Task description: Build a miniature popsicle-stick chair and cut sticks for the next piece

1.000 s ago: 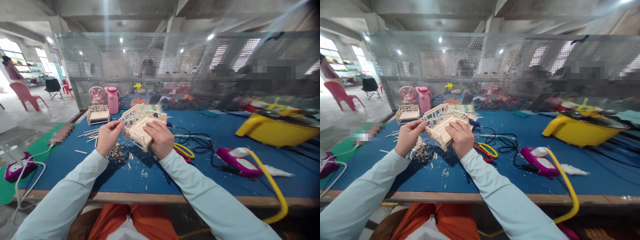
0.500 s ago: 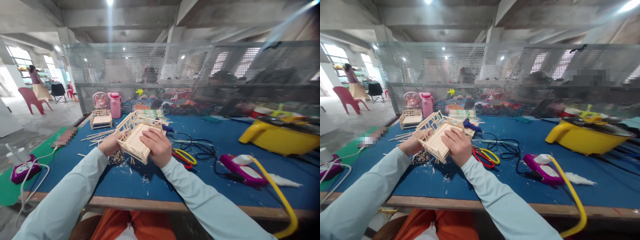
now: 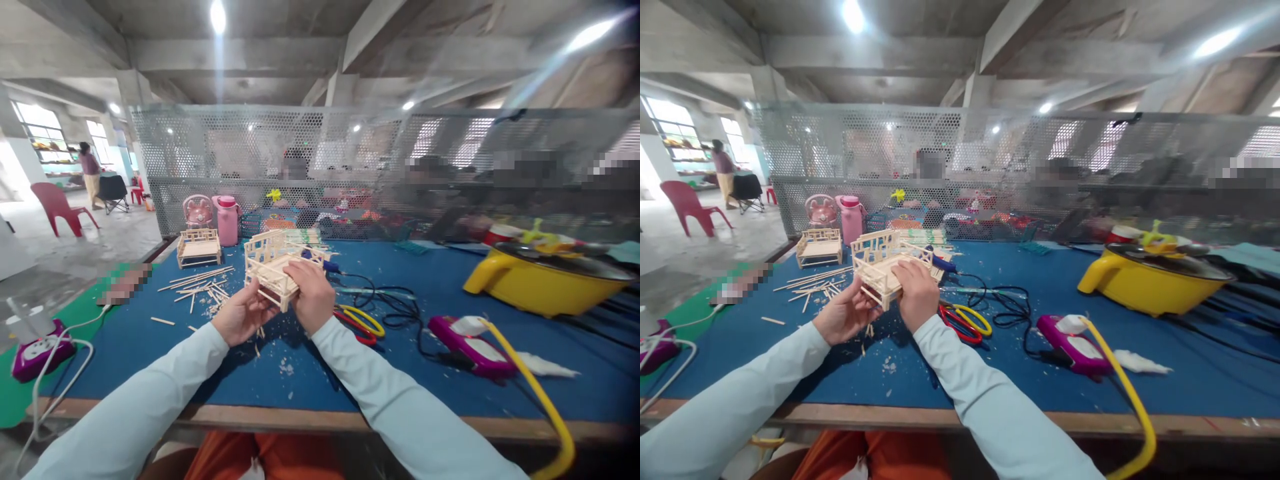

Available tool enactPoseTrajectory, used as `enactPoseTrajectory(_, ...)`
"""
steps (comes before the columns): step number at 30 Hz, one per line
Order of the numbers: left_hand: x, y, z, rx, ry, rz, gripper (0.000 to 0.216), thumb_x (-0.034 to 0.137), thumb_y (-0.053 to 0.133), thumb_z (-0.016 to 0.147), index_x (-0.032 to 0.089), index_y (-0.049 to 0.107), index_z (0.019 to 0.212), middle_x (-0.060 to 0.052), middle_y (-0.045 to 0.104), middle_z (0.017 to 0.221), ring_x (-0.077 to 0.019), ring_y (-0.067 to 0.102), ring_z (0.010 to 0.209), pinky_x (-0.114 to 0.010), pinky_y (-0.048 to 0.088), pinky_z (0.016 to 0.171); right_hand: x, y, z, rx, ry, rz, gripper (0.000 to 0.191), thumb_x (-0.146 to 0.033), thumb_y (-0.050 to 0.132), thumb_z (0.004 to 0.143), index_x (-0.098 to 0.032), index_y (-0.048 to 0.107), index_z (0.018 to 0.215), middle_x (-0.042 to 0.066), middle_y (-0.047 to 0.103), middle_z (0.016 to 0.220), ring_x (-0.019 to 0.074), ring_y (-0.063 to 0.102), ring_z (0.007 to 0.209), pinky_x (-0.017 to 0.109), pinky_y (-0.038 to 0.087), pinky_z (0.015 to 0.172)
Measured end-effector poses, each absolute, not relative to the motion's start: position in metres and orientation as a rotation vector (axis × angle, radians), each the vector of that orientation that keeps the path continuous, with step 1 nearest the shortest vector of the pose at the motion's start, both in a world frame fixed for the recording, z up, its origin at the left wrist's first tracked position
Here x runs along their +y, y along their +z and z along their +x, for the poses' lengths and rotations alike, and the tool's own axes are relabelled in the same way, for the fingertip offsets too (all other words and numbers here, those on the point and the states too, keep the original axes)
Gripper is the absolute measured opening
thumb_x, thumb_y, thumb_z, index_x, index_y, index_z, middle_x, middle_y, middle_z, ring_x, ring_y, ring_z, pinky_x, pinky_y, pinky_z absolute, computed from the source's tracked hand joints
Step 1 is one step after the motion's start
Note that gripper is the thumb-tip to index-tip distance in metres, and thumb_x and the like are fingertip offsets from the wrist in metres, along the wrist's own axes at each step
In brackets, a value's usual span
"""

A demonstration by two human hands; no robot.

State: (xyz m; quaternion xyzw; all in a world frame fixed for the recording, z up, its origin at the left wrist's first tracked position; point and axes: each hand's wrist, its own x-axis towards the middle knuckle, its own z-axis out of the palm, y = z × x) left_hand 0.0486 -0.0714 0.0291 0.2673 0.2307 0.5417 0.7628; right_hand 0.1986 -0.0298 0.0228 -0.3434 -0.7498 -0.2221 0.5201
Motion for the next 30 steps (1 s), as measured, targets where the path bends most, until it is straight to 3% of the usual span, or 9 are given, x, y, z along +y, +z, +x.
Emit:
enactPoseTrajectory(4, -0.068, 0.035, 0.054, 0.434, 1.334, 0.486, 0.022, 0.023, 0.047, 0.085, 0.013, 0.062, 0.099, -0.005, 0.069, 0.088, -0.0117, 0.064, 0.075, -0.02, 0.051, 0.07, -0.032, 0.022, 0.188, -1.874, -0.524, -0.806, 0.029, -0.014, 0.048, 0.077, -0.016, 0.065, 0.1, 0.01, 0.066, 0.105, 0.0232, 0.055, 0.102, 0.041, 0.045, 0.091)
enactPoseTrajectory(9, -0.057, 0.047, 0.04, 0.452, 1.443, 0.475, 0.033, 0.026, 0.038, 0.088, 0.011, 0.059, 0.109, -0.007, 0.07, 0.085, -0.0155, 0.066, 0.081, -0.026, 0.052, 0.077, -0.046, 0.03, 0.183, -2.082, -0.567, -0.568, 0.036, -0.013, 0.046, 0.079, -0.016, 0.058, 0.112, 0.011, 0.058, 0.121, 0.0217, 0.047, 0.118, 0.04, 0.043, 0.096)
enactPoseTrajectory(12, -0.048, 0.051, 0.022, 0.479, 1.526, 0.525, 0.034, 0.03, 0.041, 0.087, 0.013, 0.058, 0.111, -0.006, 0.071, 0.083, -0.0154, 0.066, 0.079, -0.025, 0.053, 0.075, -0.056, 0.03, 0.183, -2.188, -0.536, -0.357, 0.019, -0.023, 0.051, 0.081, -0.018, 0.065, 0.093, 0.009, 0.063, 0.112, 0.0203, 0.052, 0.113, 0.035, 0.046, 0.09)
enactPoseTrajectory(14, -0.043, 0.053, 0.011, 0.503, 1.594, 0.52, 0.033, 0.03, 0.042, 0.086, 0.014, 0.057, 0.111, -0.003, 0.071, 0.078, -0.014, 0.067, 0.073, -0.024, 0.053, 0.071, -0.058, 0.027, 0.184, -2.217, -0.43, -0.372, 0.021, -0.029, 0.051, 0.083, -0.018, 0.064, 0.07, 0.007, 0.069, 0.086, 0.0174, 0.062, 0.089, 0.029, 0.05, 0.077)
enactPoseTrajectory(17, -0.04, 0.055, 0.001, 0.5, 1.651, 0.504, 0.033, 0.027, 0.042, 0.086, 0.015, 0.056, 0.113, -0.002, 0.071, 0.073, -0.0124, 0.066, 0.066, -0.021, 0.053, 0.064, -0.051, 0.022, 0.186, -2.065, -0.048, -0.692, 0.043, -0.037, 0.044, 0.086, -0.018, 0.046, 0.048, -0.001, 0.052, 0.047, 0.0104, 0.051, 0.049, 0.022, 0.042, 0.051)
enactPoseTrajectory(19, -0.042, 0.057, -0.001, 0.493, 1.626, 0.497, 0.032, 0.025, 0.041, 0.085, 0.015, 0.056, 0.112, -0.001, 0.071, 0.072, -0.0118, 0.066, 0.064, -0.019, 0.053, 0.059, -0.04, 0.023, 0.19, -1.753, 0.356, -0.882, 0.044, -0.048, 0.041, 0.084, -0.019, 0.042, 0.052, -0.004, 0.043, 0.043, 0.0088, 0.042, 0.04, 0.021, 0.035, 0.041)
enactPoseTrajectory(21, -0.044, 0.057, 0.0, 0.494, 1.549, 0.489, 0.031, 0.024, 0.039, 0.085, 0.015, 0.058, 0.108, -0.001, 0.07, 0.069, -0.0109, 0.065, 0.058, -0.018, 0.052, 0.053, -0.032, 0.03, 0.195, -1.403, 0.815, -0.938, 0.043, -0.058, 0.036, 0.082, -0.02, 0.046, 0.064, -0.004, 0.047, 0.047, 0.0092, 0.042, 0.038, 0.021, 0.035, 0.039)
enactPoseTrajectory(26, -0.05, 0.052, 0.009, 0.523, 1.332, 0.549, 0.029, 0.028, 0.039, 0.085, 0.013, 0.063, 0.093, -0.003, 0.069, 0.065, -0.0114, 0.062, 0.049, -0.019, 0.048, 0.042, -0.029, 0.049, 0.206, -1.278, 1.749, -0.811, 0.057, -0.06, 0.017, 0.082, -0.017, 0.054, 0.081, 0.007, 0.064, 0.063, 0.0182, 0.063, 0.06, 0.033, 0.051, 0.058)
enactPoseTrajectory(30, -0.053, 0.051, 0.015, 0.586, 1.27, 0.578, 0.037, 0.028, 0.035, 0.086, 0.008, 0.063, 0.1, -0.008, 0.07, 0.072, -0.0172, 0.067, 0.065, -0.024, 0.054, 0.054, -0.036, 0.049, 0.208, -1.413, 1.868, -0.615, 0.05, -0.041, 0.018, 0.082, -0.013, 0.058, 0.092, 0.012, 0.068, 0.078, 0.0204, 0.065, 0.08, 0.038, 0.05, 0.074)
